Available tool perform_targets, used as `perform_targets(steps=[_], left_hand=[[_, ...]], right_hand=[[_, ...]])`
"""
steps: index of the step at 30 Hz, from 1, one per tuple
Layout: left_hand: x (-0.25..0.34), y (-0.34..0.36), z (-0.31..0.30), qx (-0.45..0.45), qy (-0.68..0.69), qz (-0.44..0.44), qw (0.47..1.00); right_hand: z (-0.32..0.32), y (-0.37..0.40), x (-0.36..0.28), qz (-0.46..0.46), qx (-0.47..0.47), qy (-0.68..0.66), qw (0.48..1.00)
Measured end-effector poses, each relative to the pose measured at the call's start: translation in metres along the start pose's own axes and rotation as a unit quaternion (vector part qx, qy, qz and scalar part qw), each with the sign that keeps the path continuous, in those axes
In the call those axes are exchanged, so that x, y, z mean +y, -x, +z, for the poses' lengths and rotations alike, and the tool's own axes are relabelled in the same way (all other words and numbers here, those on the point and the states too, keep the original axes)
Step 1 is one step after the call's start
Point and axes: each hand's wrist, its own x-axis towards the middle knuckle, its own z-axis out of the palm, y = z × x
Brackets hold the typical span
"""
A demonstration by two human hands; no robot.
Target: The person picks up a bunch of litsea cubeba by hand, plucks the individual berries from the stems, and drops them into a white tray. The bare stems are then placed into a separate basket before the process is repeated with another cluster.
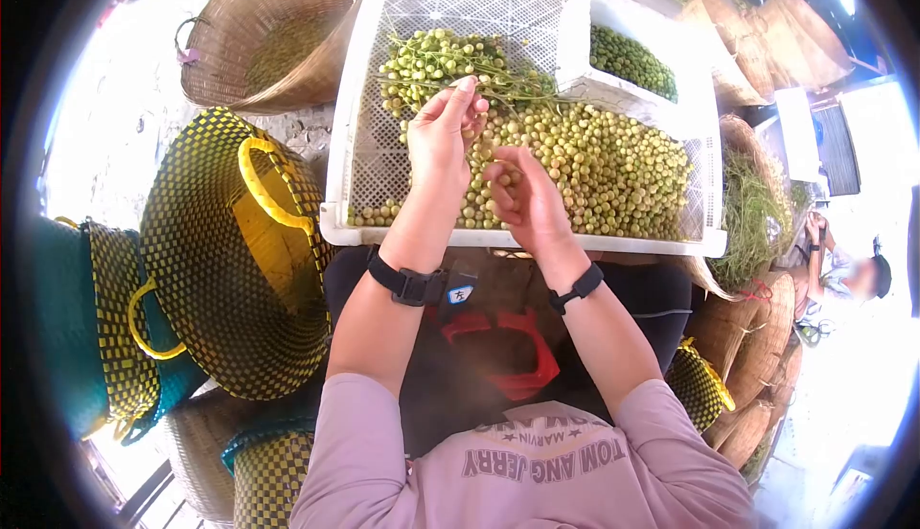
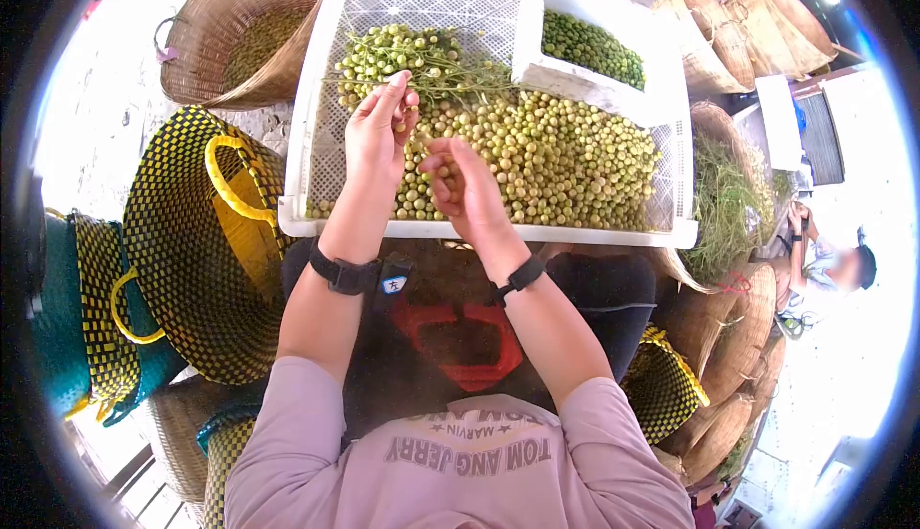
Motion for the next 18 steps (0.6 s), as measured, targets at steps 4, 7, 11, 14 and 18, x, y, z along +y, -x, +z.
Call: perform_targets(steps=[4, 7, 11, 14, 18], left_hand=[[-0.002, 0.004, 0.004, -0.016, -0.021, 0.014, 1.000], [-0.003, 0.002, 0.004, -0.021, -0.024, 0.025, 0.999], [-0.009, 0.001, 0.000, -0.026, -0.026, 0.029, 0.999], [-0.009, 0.006, 0.006, 0.003, -0.028, 0.010, 1.000], [-0.006, -0.007, -0.006, 0.001, 0.021, 0.052, 0.998]], right_hand=[[0.014, -0.006, 0.001, 0.028, -0.024, -0.062, 0.997], [0.018, -0.006, -0.002, 0.017, 0.003, -0.087, 0.996], [0.011, -0.002, -0.006, -0.010, 0.006, -0.079, 0.997], [0.003, 0.002, -0.010, -0.016, -0.004, -0.075, 0.997], [-0.016, 0.007, -0.018, -0.015, -0.052, -0.056, 0.997]])
